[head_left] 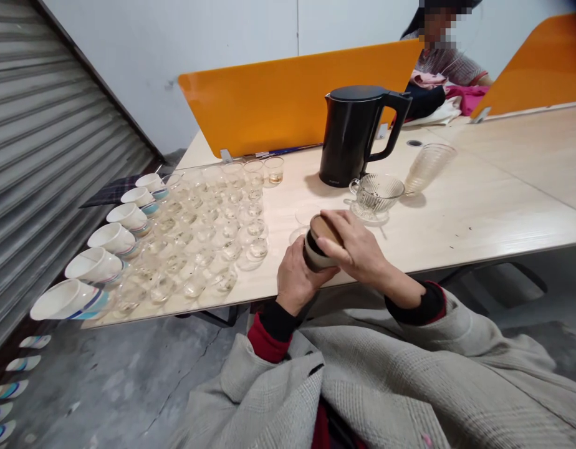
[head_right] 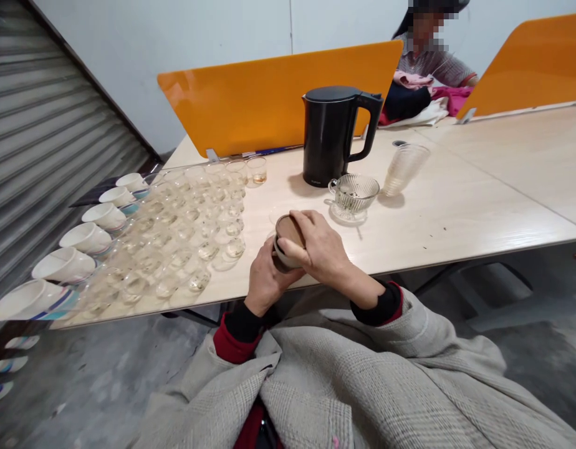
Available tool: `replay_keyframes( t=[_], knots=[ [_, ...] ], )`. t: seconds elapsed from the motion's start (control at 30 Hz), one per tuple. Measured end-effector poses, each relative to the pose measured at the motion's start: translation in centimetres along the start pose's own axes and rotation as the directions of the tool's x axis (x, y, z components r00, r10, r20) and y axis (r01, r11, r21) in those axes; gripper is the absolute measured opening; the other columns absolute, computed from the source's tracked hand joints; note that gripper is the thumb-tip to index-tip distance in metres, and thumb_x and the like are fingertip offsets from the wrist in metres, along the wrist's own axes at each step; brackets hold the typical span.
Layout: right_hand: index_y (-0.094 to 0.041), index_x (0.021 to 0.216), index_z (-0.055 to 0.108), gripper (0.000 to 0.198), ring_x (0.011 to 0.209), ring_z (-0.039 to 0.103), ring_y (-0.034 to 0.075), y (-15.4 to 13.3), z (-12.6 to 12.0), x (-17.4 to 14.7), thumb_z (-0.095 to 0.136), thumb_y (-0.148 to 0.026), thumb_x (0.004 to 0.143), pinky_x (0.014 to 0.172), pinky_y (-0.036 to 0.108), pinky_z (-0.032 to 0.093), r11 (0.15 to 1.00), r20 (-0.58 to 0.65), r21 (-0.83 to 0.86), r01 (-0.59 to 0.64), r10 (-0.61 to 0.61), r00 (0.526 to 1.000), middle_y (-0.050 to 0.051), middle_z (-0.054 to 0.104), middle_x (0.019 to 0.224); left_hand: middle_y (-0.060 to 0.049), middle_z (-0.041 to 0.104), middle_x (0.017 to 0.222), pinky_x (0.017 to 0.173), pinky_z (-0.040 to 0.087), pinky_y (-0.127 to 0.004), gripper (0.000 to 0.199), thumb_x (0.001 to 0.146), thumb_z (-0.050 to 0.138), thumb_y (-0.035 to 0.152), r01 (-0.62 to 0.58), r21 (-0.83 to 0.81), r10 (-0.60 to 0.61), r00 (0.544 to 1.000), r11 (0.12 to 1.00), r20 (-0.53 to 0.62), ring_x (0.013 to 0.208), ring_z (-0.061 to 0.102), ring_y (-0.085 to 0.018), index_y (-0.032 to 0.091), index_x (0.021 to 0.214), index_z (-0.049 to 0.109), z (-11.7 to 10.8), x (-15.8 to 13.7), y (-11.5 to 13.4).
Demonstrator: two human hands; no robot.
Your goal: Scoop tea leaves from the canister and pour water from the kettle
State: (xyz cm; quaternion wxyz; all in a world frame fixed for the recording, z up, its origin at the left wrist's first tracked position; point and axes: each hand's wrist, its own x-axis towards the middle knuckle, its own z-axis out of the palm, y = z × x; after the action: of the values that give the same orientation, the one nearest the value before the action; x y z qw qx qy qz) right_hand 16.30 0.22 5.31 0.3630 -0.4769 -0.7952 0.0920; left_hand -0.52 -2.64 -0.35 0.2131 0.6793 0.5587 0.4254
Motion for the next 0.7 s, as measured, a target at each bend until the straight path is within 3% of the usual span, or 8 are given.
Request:
replay_keyframes(
  t=[0.1, 0.23, 0.43, 0.57, 0.63, 0.7],
  knots=[
    [-0.021, 0.152, 0.058, 0.069, 0.133, 0.060, 0.038, 0.0, -1.8, 0.0, 0.050, -0.067, 0.102, 0.116, 0.060, 0.049, 0.997, -0.139, 0.076, 0.020, -0.010, 0.990, 0.018, 0.063, 0.142, -0.011, 0.074, 0.132, 0.100, 0.060, -0.052, 0.089, 0.068, 0.100, 0.049, -0.004, -0.033, 0.005, 1.000, 0.999, 0.013, 0.120, 0.073, -0.036, 0.027, 0.142, 0.056, -0.3, -0.3, -0.2],
    [-0.023, 0.155, 0.056, 0.067, 0.136, 0.058, 0.039, 1.8, -3.7, -1.6, 0.052, -0.064, 0.102, 0.118, 0.063, 0.047, 1.000, -0.240, 0.024, -0.014, 0.020, 0.971, 0.017, 0.062, 0.143, -0.012, 0.073, 0.133, 0.104, 0.059, -0.052, 0.093, 0.067, 0.101, 0.048, -0.041, -0.017, 0.041, 0.999, 0.999, -0.013, 0.122, 0.072, -0.035, 0.025, 0.144, 0.055, -0.3, -0.6, -0.7],
    [-0.025, 0.156, 0.056, 0.070, 0.127, 0.062, 0.041, 7.9, -2.1, -5.0, 0.066, -0.059, 0.096, 0.105, 0.064, 0.056, 0.978, -0.104, -0.178, -0.105, 0.087, 0.991, 0.019, 0.063, 0.138, -0.014, 0.073, 0.132, 0.104, 0.059, -0.052, 0.096, 0.066, 0.101, 0.054, -0.114, 0.082, 0.123, 0.986, 0.990, -0.109, 0.124, 0.071, -0.037, 0.025, 0.144, 0.053, 0.4, -0.9, -1.4],
    [-0.025, 0.156, 0.056, 0.071, 0.126, 0.064, 0.042, 9.8, -1.1, -6.0, 0.070, -0.055, 0.093, 0.103, 0.063, 0.058, 0.973, -0.004, -0.206, -0.102, 0.104, 0.995, 0.019, 0.064, 0.138, -0.015, 0.072, 0.133, 0.104, 0.059, -0.052, 0.096, 0.066, 0.100, 0.052, -0.113, 0.125, 0.127, 0.985, 0.986, -0.115, 0.125, 0.071, -0.038, 0.024, 0.145, 0.051, 0.4, -1.0, -1.4],
    [-0.024, 0.155, 0.056, 0.074, 0.131, 0.062, 0.043, 10.1, -1.3, -6.3, 0.071, -0.060, 0.092, 0.106, 0.065, 0.056, 0.979, 0.003, -0.176, -0.104, 0.106, 0.994, 0.020, 0.063, 0.144, -0.015, 0.072, 0.132, 0.104, 0.060, -0.052, 0.095, 0.067, 0.099, 0.052, -0.112, 0.130, 0.126, 0.986, 0.985, -0.106, 0.125, 0.071, -0.038, 0.024, 0.145, 0.051, 0.4, -1.1, -1.4],
    [-0.022, 0.154, 0.057, 0.077, 0.133, 0.062, 0.043, 10.4, -2.1, -6.5, 0.071, -0.067, 0.092, 0.108, 0.067, 0.054, 0.983, -0.070, -0.123, -0.136, 0.128, 0.989, 0.022, 0.063, 0.147, -0.015, 0.072, 0.131, 0.103, 0.060, -0.053, 0.095, 0.068, 0.098, 0.053, -0.114, 0.134, 0.129, 0.986, 0.984, -0.103, 0.124, 0.071, -0.038, 0.023, 0.145, 0.051, 0.3, -1.1, -1.4]
  ],
)
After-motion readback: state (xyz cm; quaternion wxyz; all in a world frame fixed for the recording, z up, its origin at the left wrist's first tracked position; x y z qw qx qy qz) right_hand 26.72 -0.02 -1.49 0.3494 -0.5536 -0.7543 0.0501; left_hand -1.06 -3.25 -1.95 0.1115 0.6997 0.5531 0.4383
